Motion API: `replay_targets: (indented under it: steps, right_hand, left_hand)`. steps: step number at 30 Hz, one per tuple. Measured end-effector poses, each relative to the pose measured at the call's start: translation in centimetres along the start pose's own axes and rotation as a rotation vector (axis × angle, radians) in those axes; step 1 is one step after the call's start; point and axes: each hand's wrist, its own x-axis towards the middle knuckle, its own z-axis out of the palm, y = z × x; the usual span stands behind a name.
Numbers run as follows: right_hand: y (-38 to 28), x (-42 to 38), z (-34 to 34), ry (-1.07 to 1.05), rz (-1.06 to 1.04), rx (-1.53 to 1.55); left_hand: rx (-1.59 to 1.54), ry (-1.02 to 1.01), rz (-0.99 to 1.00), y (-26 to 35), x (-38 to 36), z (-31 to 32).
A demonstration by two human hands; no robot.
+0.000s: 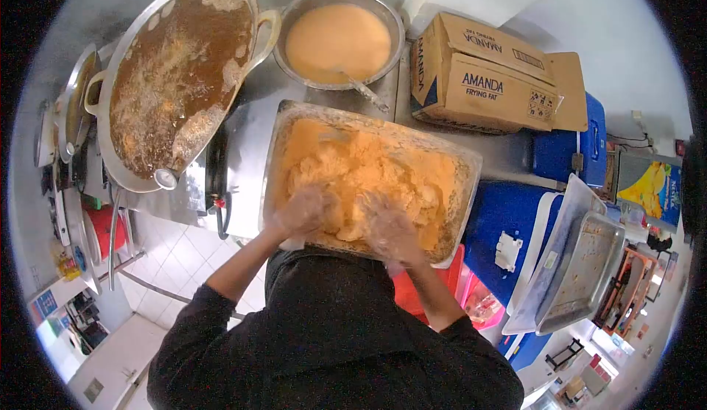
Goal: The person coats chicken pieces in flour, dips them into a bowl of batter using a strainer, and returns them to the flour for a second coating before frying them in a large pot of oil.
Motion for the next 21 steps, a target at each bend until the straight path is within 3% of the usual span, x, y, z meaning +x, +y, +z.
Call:
replay_targets:
  steps: [2,4,5,7,8,10,11,13,16,21]
  right_hand:
    - [0.7,-0.2,-3.3,-0.144,0.155,-0.014]
    - [2.6,1.1,-4.9,-0.283,0.504,0.144]
    - [4.3,2.5,-5.2,-0.354,0.718,0.275]
    - [9.7,3.1,-0.3,-0.515,0.783,0.387]
    - [11.2,3.7,1.6,-0.54,0.822,0.506]
    - [12.4,4.7,4.8,-0.567,0.849,0.687]
    - [12.3,5.0,6.3,-0.574,0.835,0.763]
    - [11.7,5.2,8.6,-0.584,0.772,0.891]
    - [10.7,5.8,11.1,-0.622,0.662,0.988]
    - [8.5,5.6,10.0,-0.661,0.513,0.808]
  left_hand:
    - [0.16,0.219,-0.023,0.5,-2.6,0.0]
    - [0.338,0.112,-0.154,-0.7,-3.8,0.4]
    - [0.424,-0.095,-0.237,-2.7,-4.8,1.5]
    - [0.103,-0.246,-0.653,-2.6,-3.4,0.2]
    - [-0.322,-0.177,-0.956,0.3,-0.1,-2.8]
    - [-0.849,-0.015,-1.188,1.1,1.8,-2.7]
    - [-0.927,0.064,-1.14,-1.0,1.8,-0.1]
    - [-1.006,0.034,-1.106,-0.3,3.5,-1.0]
    - [-1.053,-0.219,-1.116,2.4,6.7,-3.9]
    - [-1.254,-0.013,-1.09,-0.9,4.2,-2.7]
